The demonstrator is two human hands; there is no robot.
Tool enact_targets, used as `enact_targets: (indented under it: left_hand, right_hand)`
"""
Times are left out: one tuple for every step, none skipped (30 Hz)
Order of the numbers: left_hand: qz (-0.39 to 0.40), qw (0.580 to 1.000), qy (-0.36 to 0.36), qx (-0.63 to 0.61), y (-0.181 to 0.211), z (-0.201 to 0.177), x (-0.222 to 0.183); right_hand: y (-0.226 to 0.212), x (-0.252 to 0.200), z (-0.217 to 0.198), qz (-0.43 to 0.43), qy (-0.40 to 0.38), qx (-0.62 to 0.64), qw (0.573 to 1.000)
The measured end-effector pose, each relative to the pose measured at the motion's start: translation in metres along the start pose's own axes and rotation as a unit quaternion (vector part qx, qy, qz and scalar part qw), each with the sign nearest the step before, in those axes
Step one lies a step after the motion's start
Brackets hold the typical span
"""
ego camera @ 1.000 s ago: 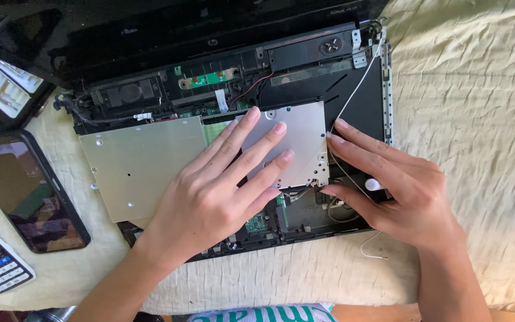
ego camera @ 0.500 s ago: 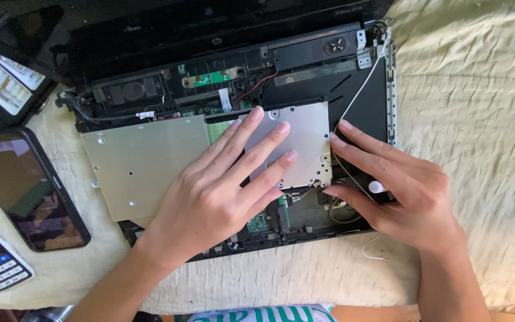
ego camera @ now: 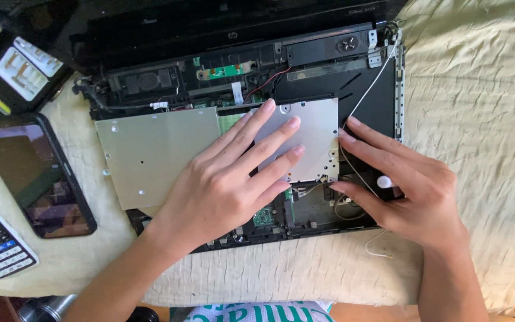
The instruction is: The person is probing and connecting ribbon cables inside a disassembled laptop using a small plastic tool.
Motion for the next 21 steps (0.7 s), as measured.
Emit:
enact_targets:
  left_hand:
    - [0.004, 1.000, 0.001, 0.006, 0.000, 0.001, 0.000]
    - [0.005, 1.000, 0.003, 0.009, 0.000, 0.002, -0.001]
    - [0.006, 1.000, 0.003, 0.002, 0.000, 0.004, -0.002]
    - [0.006, 1.000, 0.004, -0.004, 0.000, 0.004, -0.003]
    - [0.009, 1.000, 0.006, -0.002, 0.000, 0.005, -0.004]
    - [0.007, 1.000, 0.011, -0.010, 0.001, 0.005, -0.005]
    - [0.007, 1.000, 0.017, -0.019, 0.001, 0.005, -0.005]
    - [0.012, 1.000, 0.020, -0.017, 0.000, 0.006, -0.005]
    - [0.010, 1.000, 0.019, -0.022, 0.000, 0.008, -0.006]
    - [0.007, 0.999, 0.019, -0.027, -0.001, 0.010, -0.007]
    - [0.009, 0.999, 0.021, -0.024, 0.000, 0.010, -0.009]
    - [0.013, 0.999, 0.029, -0.017, 0.001, 0.011, -0.010]
    - [0.018, 0.999, 0.038, -0.011, 0.000, 0.011, -0.009]
    - [0.022, 0.999, 0.041, -0.008, -0.001, 0.011, -0.008]
    - [0.018, 0.999, 0.039, -0.006, -0.001, 0.012, -0.008]
    - [0.015, 0.999, 0.037, -0.003, -0.002, 0.013, -0.009]
    - [0.014, 0.999, 0.039, -0.004, -0.002, 0.012, -0.009]
    - [0.013, 0.999, 0.044, 0.005, -0.002, 0.012, -0.009]
    - [0.013, 0.999, 0.049, 0.017, -0.003, 0.011, -0.009]
    - [0.014, 0.998, 0.050, 0.020, -0.003, 0.011, -0.010]
    - [0.017, 0.998, 0.049, 0.022, -0.003, 0.012, -0.010]
  right_hand:
    - [0.000, -0.001, -0.001, 0.010, 0.002, 0.004, 1.000]
    - [0.000, 0.001, -0.001, 0.007, 0.004, 0.003, 1.000]
    - [-0.002, 0.002, -0.001, -0.007, 0.012, 0.024, 1.000]
    - [-0.003, 0.003, -0.001, -0.022, 0.020, 0.045, 0.999]
    - [-0.005, 0.003, -0.001, -0.023, 0.023, 0.043, 0.999]
    - [-0.006, 0.003, -0.001, -0.001, 0.041, 0.072, 0.997]
    - [-0.007, 0.002, -0.002, 0.021, 0.060, 0.099, 0.993]
    - [-0.005, -0.001, -0.005, 0.019, 0.064, 0.095, 0.993]
    - [-0.001, -0.004, -0.010, 0.037, 0.084, 0.077, 0.993]
    - [0.002, -0.007, -0.014, 0.055, 0.103, 0.060, 0.991]
    - [0.003, -0.010, -0.018, 0.051, 0.106, 0.059, 0.991]
    - [0.004, -0.012, -0.024, 0.034, 0.142, 0.049, 0.988]
    - [0.005, -0.013, -0.030, 0.016, 0.178, 0.037, 0.983]
    - [0.005, -0.011, -0.037, 0.013, 0.182, 0.034, 0.983]
    - [0.006, -0.009, -0.042, 0.026, 0.162, -0.012, 0.986]
    - [0.008, -0.007, -0.047, 0.039, 0.143, -0.058, 0.987]
    - [0.010, 0.001, -0.048, 0.038, 0.141, -0.059, 0.987]
    - [0.013, 0.010, -0.049, 0.026, 0.111, -0.062, 0.992]
    - [0.016, 0.019, -0.048, 0.011, 0.083, -0.064, 0.994]
    - [0.025, 0.032, -0.045, 0.008, 0.085, -0.063, 0.994]
    - [0.032, 0.043, -0.041, -0.038, 0.079, -0.090, 0.992]
Point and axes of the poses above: each hand's wrist, its own x-axis towards the middle knuckle, its own z-axis out of the palm, y = z × x, the point moved 2 cm from there along x, towards the middle knuckle, and after that the axes turned 1 degree about z, right-handed, at the moved point
